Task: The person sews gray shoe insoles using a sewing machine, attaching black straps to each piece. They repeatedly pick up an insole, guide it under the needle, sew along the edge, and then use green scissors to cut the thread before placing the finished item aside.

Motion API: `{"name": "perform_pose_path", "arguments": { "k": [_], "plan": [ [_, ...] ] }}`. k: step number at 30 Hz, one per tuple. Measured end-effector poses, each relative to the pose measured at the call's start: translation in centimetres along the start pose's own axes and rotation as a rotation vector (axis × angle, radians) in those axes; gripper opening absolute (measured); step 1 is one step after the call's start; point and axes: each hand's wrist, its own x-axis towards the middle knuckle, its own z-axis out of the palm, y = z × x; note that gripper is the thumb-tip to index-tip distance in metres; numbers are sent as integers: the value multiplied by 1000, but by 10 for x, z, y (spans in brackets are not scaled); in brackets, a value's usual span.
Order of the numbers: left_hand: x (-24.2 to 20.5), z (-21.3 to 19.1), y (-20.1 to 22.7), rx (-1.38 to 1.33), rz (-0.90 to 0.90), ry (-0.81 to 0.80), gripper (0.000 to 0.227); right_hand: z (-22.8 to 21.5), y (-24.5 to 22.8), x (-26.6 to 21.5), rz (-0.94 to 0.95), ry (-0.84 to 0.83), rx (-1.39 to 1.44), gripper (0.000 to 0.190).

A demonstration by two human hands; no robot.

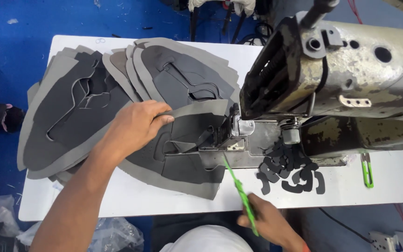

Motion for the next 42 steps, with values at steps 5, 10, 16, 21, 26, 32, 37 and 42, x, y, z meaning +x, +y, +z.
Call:
{"name": "perform_pose_path", "arguments": {
  "k": [5,10,16,21,26,32,37,42],
  "plan": [
    [-8,3,1,36,-15,-17,27,34,-86,28,-227,46,-247,55],
    [1,-4,-4,63,4,22,25,42,-78,37,-439,12,-405,42],
    [65,-3,-22,867,318,558,40,25,-42,52,-486,230,-777,41],
    [58,-21,14,419,395,650,51,3,-35,44,-561,442,-697,29],
    [-4,-13,-17,434,210,534,43,-45,7,49,-417,703,-536,15],
    [-105,9,-170,19,-658,613,39,-101,49,58,-219,1012,-496,27],
    [-193,3,-302,467,-564,665,34,-98,53,62,-139,1018,-526,17],
    [-164,-15,-281,291,-758,379,57,-108,41,57,-46,892,-82,23]
  ]
}}
